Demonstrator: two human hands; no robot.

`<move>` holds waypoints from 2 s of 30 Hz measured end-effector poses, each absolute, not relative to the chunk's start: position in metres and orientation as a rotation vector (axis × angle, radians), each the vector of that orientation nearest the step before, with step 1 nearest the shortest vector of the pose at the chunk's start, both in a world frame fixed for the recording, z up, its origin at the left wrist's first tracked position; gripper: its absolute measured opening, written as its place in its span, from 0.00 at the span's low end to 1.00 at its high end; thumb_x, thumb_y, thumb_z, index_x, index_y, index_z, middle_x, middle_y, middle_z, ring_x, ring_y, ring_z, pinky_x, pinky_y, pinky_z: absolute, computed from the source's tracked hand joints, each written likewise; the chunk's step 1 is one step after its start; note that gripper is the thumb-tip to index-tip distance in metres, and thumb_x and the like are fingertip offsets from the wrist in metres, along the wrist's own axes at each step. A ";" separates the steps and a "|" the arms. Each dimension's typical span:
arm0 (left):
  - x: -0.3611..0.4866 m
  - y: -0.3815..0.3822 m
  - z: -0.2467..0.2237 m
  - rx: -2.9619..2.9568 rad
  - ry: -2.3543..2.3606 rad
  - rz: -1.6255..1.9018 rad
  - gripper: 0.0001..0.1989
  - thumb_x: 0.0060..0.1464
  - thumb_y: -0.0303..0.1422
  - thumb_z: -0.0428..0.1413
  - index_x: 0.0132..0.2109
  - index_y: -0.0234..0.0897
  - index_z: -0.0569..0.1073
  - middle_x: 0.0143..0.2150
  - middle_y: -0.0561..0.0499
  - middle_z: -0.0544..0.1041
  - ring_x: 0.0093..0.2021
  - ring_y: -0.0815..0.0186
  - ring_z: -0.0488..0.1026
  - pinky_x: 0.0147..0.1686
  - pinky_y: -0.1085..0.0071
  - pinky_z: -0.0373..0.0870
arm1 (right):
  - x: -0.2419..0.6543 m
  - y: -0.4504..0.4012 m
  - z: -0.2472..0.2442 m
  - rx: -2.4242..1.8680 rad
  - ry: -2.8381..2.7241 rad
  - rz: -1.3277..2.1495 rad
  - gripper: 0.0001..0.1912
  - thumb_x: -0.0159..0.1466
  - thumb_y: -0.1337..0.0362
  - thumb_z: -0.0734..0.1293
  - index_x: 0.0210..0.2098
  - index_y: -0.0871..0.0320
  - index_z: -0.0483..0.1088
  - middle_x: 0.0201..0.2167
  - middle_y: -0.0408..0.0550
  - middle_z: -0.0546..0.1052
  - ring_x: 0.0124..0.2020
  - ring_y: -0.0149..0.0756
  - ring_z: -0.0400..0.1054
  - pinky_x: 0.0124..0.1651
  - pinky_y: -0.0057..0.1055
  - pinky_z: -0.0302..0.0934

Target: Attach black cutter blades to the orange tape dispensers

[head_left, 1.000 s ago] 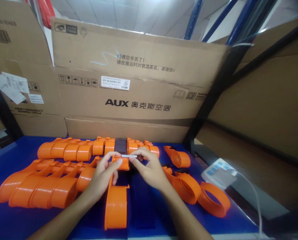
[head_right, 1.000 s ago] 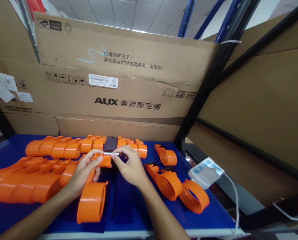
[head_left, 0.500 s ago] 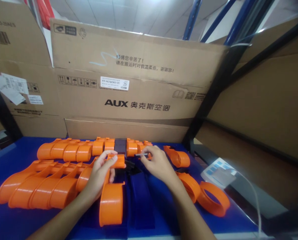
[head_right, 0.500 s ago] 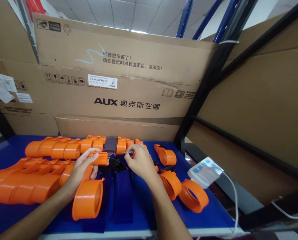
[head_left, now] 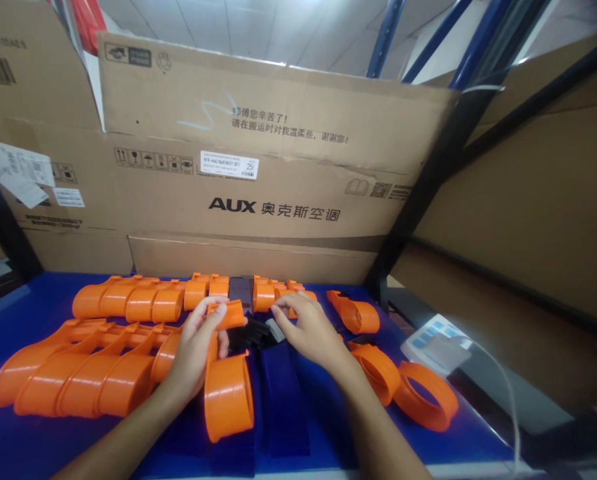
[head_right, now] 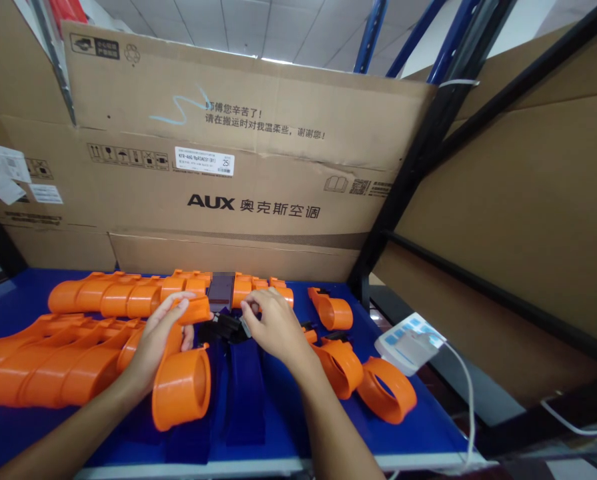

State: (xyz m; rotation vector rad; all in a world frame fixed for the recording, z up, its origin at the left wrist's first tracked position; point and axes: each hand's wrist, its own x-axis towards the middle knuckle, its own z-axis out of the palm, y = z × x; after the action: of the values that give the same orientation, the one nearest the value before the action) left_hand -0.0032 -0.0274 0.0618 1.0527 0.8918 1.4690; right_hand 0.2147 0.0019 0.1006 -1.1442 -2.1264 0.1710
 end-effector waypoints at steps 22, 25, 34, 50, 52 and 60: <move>-0.005 -0.015 0.053 0.878 0.719 1.704 0.22 0.58 0.44 0.62 0.55 0.43 0.67 0.44 0.48 0.80 0.39 0.61 0.80 0.32 0.69 0.77 | 0.187 -0.024 0.086 -0.735 -2.036 -0.044 0.24 0.66 0.62 0.67 0.61 0.56 0.67 0.51 0.56 0.79 0.50 0.47 0.75 0.52 0.43 0.71; -0.004 -0.017 0.053 0.883 0.697 1.659 0.26 0.58 0.41 0.62 0.60 0.44 0.65 0.50 0.45 0.78 0.43 0.58 0.80 0.35 0.65 0.79 | 0.193 -0.018 0.090 -0.854 -1.994 0.008 0.20 0.69 0.61 0.64 0.60 0.53 0.68 0.51 0.54 0.79 0.50 0.47 0.75 0.52 0.43 0.70; -0.002 -0.025 0.054 1.054 0.751 1.503 0.26 0.59 0.40 0.60 0.61 0.41 0.64 0.46 0.43 0.79 0.35 0.62 0.77 0.27 0.70 0.76 | 0.240 0.010 0.110 -1.511 -1.473 -0.284 0.23 0.73 0.52 0.57 0.61 0.56 0.63 0.55 0.57 0.73 0.56 0.51 0.69 0.54 0.43 0.64; 0.000 -0.026 0.053 1.107 0.790 1.443 0.23 0.57 0.43 0.60 0.56 0.40 0.66 0.36 0.49 0.78 0.22 0.71 0.70 0.16 0.77 0.61 | 0.266 0.032 0.097 -2.249 -1.555 -0.137 0.25 0.73 0.48 0.53 0.63 0.56 0.59 0.49 0.61 0.71 0.47 0.54 0.74 0.43 0.41 0.64; 0.000 -0.027 0.053 1.129 0.791 1.441 0.23 0.58 0.43 0.59 0.56 0.40 0.66 0.36 0.50 0.77 0.20 0.73 0.68 0.15 0.78 0.59 | 0.267 0.033 0.093 -2.252 -1.589 -0.131 0.25 0.73 0.49 0.54 0.63 0.57 0.59 0.49 0.62 0.70 0.47 0.54 0.74 0.42 0.40 0.64; 0.002 -0.028 0.055 1.174 0.796 1.423 0.20 0.60 0.44 0.57 0.54 0.40 0.66 0.34 0.52 0.77 0.18 0.75 0.63 0.14 0.79 0.54 | 0.270 0.035 0.091 -2.213 -1.601 -0.147 0.24 0.72 0.52 0.57 0.62 0.58 0.62 0.51 0.63 0.66 0.45 0.52 0.73 0.44 0.40 0.64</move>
State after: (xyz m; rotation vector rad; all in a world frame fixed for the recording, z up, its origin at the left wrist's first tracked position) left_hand 0.0015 -0.0280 0.0546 1.1739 0.7961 1.4228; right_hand 0.2702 0.0355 0.0914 -2.2133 -1.6005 -0.1469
